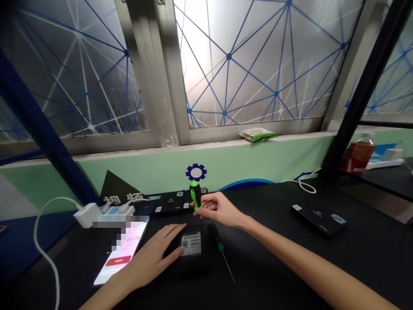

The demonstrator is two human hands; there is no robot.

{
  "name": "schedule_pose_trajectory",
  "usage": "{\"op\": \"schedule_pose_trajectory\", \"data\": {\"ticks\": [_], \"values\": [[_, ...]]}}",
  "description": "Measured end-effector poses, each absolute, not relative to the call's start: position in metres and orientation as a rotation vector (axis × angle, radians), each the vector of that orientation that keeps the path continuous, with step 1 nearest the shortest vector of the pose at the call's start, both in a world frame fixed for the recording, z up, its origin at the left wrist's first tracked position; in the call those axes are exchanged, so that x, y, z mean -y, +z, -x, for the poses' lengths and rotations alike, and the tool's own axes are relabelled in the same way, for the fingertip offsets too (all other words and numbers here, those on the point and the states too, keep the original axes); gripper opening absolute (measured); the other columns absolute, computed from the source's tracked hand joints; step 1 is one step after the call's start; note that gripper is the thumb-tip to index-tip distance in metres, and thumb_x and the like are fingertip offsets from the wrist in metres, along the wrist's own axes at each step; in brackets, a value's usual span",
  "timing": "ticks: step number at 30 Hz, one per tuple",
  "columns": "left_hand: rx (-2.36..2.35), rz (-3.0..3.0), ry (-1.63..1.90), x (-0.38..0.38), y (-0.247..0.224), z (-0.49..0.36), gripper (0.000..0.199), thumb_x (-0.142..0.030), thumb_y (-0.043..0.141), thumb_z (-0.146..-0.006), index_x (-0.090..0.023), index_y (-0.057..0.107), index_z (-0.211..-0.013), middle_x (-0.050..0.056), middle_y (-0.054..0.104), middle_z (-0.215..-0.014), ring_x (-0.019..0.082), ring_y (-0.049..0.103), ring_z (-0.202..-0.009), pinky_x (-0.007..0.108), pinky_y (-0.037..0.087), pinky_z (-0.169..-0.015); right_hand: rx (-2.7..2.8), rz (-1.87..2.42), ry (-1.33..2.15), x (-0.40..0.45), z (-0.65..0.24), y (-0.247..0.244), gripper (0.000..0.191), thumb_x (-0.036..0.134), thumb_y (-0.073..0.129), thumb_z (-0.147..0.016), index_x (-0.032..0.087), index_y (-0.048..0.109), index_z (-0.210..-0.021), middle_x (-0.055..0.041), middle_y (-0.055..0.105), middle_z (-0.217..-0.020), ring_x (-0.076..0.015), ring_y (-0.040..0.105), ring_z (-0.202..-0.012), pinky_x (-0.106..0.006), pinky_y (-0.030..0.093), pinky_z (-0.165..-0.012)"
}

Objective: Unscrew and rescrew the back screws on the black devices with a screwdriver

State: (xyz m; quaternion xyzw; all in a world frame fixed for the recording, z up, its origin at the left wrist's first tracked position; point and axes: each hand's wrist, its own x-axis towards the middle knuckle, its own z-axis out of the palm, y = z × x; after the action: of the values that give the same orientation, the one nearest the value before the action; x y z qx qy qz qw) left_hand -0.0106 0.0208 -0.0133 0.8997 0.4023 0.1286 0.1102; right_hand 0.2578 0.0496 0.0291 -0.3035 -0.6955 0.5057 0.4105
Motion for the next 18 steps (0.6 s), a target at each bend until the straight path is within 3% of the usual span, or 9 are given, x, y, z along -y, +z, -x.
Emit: {"op": "schedule_pose_trajectory", "data": {"ticks": [9, 13, 18], "values": [[-1.184, -2.65, 0.376, -0.018, -0.009, 0.009, 0.051, -0.051, 0.04, -0.102, -0.03, 0.037, -0.149, 0.006, 0.048, -0.146, 0.028, 0.046, -0.132, 0.045, 0.039, -0.108, 1.674, 0.72, 1.259, -0.055, -0.251, 0.017, 0.043, 0.039, 0.089, -0.063, 0.017, 0.06, -0.084, 0.0066, 0.053, -0.062, -0.0102, 0.053, -0.055, -0.024, 0.043, -0.055], [-1.178, -2.652, 0.371, -0.018, -0.01, 0.009, 0.051, -0.05, 0.04, -0.103, -0.03, 0.036, -0.149, 0.006, 0.047, -0.146, 0.027, 0.046, -0.133, 0.044, 0.039, -0.109, 1.663, 0.742, 1.278, -0.055, -0.251, 0.016, 0.045, 0.04, 0.087, -0.065, 0.018, 0.062, -0.094, 0.004, 0.059, -0.067, -0.0118, 0.056, -0.056, -0.026, 0.048, -0.056], [-1.19, -2.64, 0.367, -0.018, -0.011, 0.01, 0.051, -0.051, 0.04, -0.102, -0.031, 0.036, -0.149, 0.006, 0.047, -0.146, 0.027, 0.046, -0.132, 0.046, 0.038, -0.109, 1.708, 0.738, 1.329, -0.051, -0.256, 0.022, 0.04, 0.042, 0.077, -0.079, 0.015, 0.068, -0.107, -0.0062, 0.071, -0.084, -0.015, 0.063, -0.068, -0.028, 0.051, -0.065]]}}
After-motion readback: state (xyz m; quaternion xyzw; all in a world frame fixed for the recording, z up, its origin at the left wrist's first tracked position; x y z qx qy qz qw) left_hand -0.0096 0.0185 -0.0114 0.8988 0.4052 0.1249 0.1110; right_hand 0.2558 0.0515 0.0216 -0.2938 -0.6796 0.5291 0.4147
